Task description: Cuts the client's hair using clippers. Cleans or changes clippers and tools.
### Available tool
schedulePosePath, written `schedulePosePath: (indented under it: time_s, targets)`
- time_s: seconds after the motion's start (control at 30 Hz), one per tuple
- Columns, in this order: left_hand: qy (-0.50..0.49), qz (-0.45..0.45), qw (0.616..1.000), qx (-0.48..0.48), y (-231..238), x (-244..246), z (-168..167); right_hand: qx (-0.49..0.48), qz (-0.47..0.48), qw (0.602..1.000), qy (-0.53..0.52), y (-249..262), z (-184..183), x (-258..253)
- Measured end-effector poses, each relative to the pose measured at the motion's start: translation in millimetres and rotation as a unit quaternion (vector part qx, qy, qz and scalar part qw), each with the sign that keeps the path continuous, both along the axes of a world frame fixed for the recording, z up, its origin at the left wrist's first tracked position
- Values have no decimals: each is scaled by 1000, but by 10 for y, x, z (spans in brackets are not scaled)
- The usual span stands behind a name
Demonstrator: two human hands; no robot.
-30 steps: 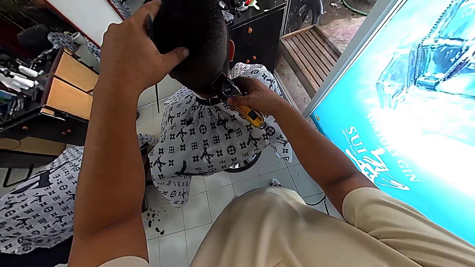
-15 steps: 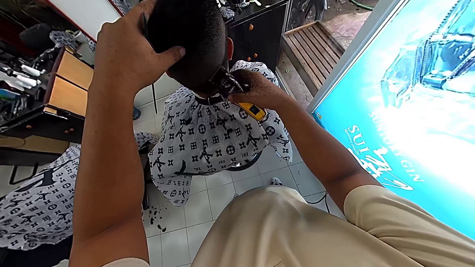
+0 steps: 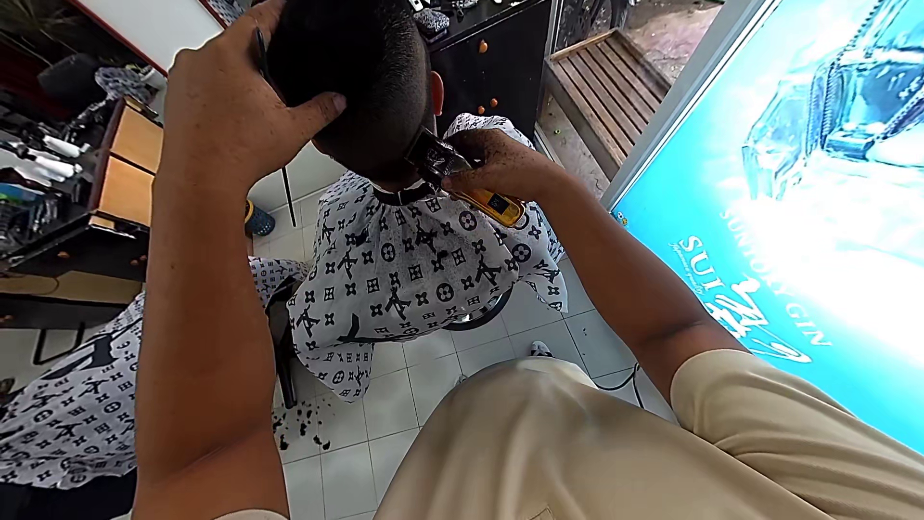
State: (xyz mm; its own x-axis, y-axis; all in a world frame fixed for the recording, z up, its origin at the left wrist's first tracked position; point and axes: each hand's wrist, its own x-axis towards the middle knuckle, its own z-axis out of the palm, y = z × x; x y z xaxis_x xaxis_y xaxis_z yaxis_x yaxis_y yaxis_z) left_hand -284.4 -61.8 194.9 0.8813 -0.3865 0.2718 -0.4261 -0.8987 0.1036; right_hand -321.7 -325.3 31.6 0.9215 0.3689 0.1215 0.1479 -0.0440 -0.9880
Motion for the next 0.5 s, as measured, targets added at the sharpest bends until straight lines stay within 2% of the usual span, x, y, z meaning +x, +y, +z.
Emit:
schedulePosePath:
  time_s: [0.27,0.5]
  targets:
    - [8,13,1000,0,-18,-29,15,2,1,999,-37,31,-16,-6]
    - [11,8,1000,-1,-16,-25,12,-34,-26,998,-48,90,8,-92]
